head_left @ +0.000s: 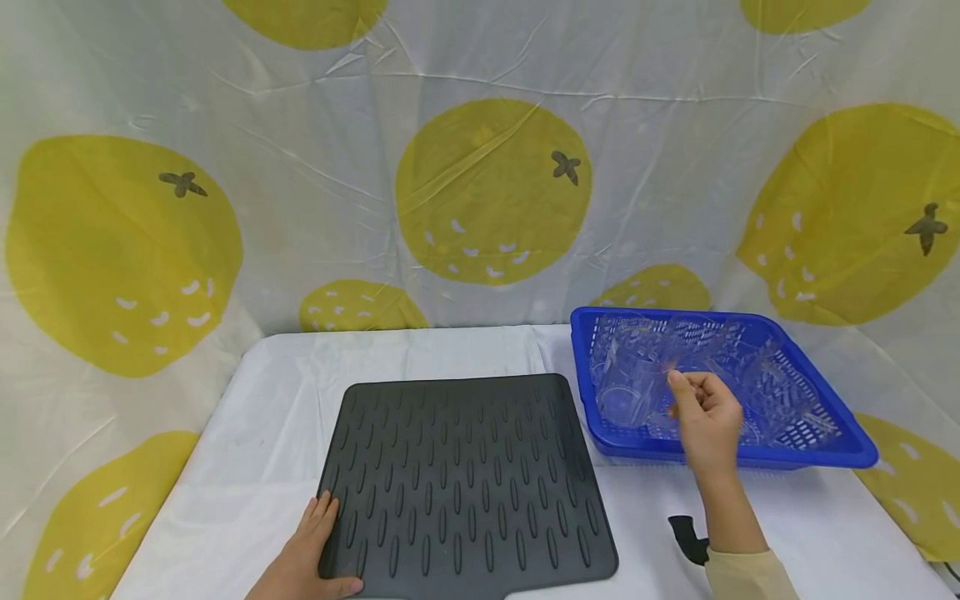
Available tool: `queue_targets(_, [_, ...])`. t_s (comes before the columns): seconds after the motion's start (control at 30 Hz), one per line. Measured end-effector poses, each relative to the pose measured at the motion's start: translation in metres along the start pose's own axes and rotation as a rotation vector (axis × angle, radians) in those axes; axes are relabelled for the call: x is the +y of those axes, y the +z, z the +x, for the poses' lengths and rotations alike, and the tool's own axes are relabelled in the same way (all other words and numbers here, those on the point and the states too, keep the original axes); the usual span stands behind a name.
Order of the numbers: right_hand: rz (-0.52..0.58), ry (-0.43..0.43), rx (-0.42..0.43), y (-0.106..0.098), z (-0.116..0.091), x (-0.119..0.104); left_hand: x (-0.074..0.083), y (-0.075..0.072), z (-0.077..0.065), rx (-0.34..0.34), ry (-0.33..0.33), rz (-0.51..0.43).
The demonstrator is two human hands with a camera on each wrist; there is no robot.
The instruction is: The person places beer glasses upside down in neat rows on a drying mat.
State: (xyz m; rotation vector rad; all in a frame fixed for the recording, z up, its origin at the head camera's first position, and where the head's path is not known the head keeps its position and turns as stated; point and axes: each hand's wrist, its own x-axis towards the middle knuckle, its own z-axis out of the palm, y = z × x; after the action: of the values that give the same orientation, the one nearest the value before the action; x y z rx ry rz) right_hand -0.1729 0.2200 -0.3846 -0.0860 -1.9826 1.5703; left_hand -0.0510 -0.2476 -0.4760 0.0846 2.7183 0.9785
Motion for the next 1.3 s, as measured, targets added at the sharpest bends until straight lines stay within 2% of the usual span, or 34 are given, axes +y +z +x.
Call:
queue_targets(0.2, [0.008,-0.031,0.007,0.001,-0.003,-0.013,0.001,0.001,0.0,0.013,-0.007,0.007])
queue_targets(0.4, [0.011,-0.041,-0.003,0.001,-0.007,-0.024,-0.001,0.0,-0.001,-0.008,0.001,-0.008])
queue_targets(0.6, [0.034,0.013,-0.012,0.003,-0.012,-0.035,-0.004,-0.001,0.001,-0.029,0.028,-0.008])
queue_targets(0.73, [0.154,0.09,-0.032,0.004,-0.016,-0.046,-0.005,-0.001,0.001,-0.022,0.03,-0.001])
queue_targets(0.83, [0.242,0.109,-0.059,0.006,-0.021,-0.055,-0.005,0.0,0.002,-0.02,0.022,-0.009])
queue_targets(0.9, [0.258,0.085,-0.082,0.007,-0.025,-0.06,-0.004,0.0,0.001,-0.027,0.001,-0.027])
queue_targets(1.07, [0.294,-0.003,-0.139,0.011,-0.034,-0.068,-0.003,0.001,0.0,-0.012,-0.002,-0.022])
queue_targets(1.13, [0.334,-0.041,-0.173,0.012,-0.036,-0.07,-0.002,0.001,0.0,0.006,0.006,-0.005])
queue_targets(1.3, [0.436,-0.124,-0.261,0.016,-0.042,-0.069,0.0,0.001,0.0,0.011,-0.026,0.008])
